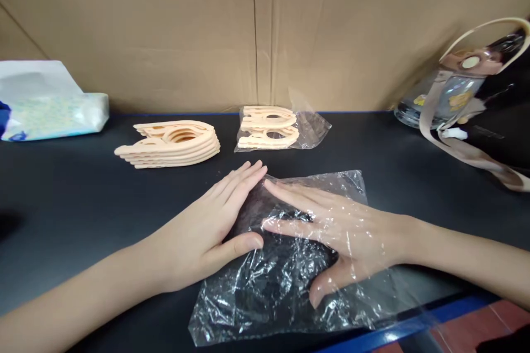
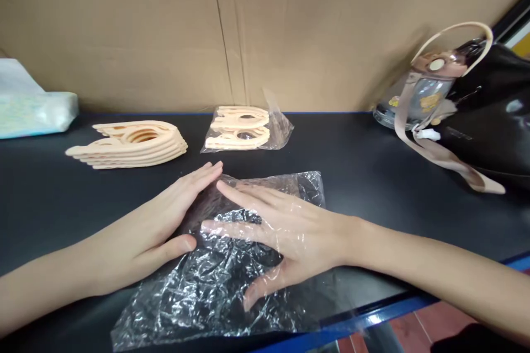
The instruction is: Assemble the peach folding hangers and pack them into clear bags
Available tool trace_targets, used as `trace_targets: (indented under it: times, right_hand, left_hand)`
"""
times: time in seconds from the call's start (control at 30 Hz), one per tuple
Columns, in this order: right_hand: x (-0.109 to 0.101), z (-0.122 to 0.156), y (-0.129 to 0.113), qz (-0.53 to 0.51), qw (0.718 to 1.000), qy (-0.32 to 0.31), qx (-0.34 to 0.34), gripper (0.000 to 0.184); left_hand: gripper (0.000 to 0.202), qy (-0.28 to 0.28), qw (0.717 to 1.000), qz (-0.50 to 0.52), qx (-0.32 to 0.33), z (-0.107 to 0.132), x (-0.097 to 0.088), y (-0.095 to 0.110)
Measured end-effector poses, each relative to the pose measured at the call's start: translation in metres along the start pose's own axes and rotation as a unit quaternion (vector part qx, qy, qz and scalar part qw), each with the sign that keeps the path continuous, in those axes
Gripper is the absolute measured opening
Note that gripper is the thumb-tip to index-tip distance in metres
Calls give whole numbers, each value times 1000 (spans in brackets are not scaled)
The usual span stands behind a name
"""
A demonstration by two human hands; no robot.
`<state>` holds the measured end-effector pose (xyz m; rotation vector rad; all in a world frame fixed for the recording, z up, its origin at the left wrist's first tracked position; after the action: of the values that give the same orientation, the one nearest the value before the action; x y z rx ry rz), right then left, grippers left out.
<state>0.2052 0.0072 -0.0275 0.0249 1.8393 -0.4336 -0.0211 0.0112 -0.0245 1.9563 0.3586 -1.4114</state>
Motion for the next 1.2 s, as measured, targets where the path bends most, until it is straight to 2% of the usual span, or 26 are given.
trace_targets:
  times: [0.07, 0.23, 0.3, 0.4, 0.6, 0.77, 0.9, 1.0, 1.1, 1.2]
  right_hand:
    - [-1, 1, -1, 10, 1000, -9, 8, 99]
    - [-4, 3, -3, 19, 997, -66, 36, 68]
    - [-4, 2, -4, 10, 997, -69, 27, 63]
    - [0, -1, -5, 10, 999, -50, 19, 64]
    - [4, -6, -7, 5, 1000, -21, 16, 82]
    - [-3, -2, -2, 49, 999, -3, 12, 75]
    - [-17, 1, 6, 91, 994, 57, 15, 48]
    - [-32, 6, 9, 83, 990, 115, 18, 28]
    - [-49, 15, 7, 92, 973, 207, 50, 26]
    - [-66, 27, 5, 138, 931, 310, 138, 33]
  left_hand:
    - [71, 1, 1000, 17, -1, 1, 0, -2]
    - [67, 10, 999, 46, -3, -1, -2, -6]
    - [65, 11, 999, 48, 5, -2, -2, -3]
    - [65, 2, 999, 29, 26, -4, 0, 5]
    - [72, -1, 999, -31, 36, -4, 4, 11]
    - [63, 10, 999, -51, 6, -3, 4, 5]
    - [59, 24, 997, -62, -31, -3, 1, -2]
    - [58, 27, 997, -57, -54, -2, -3, -6]
    - [58, 29, 996, -50, -73, -1, -6, -7]
    - [58, 25, 995, -48, -85, -1, -8, -6]
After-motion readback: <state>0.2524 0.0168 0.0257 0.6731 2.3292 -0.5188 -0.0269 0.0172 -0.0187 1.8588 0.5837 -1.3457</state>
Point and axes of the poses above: each hand's wrist, its own z-axis away from the middle knuckle, its own x-axis out of the palm, y = z × x, the point moved 3 cm from there along -z, towards the middle knuckle, and after that the axes turned 2 degrees about -y, right-handed, at the moved point
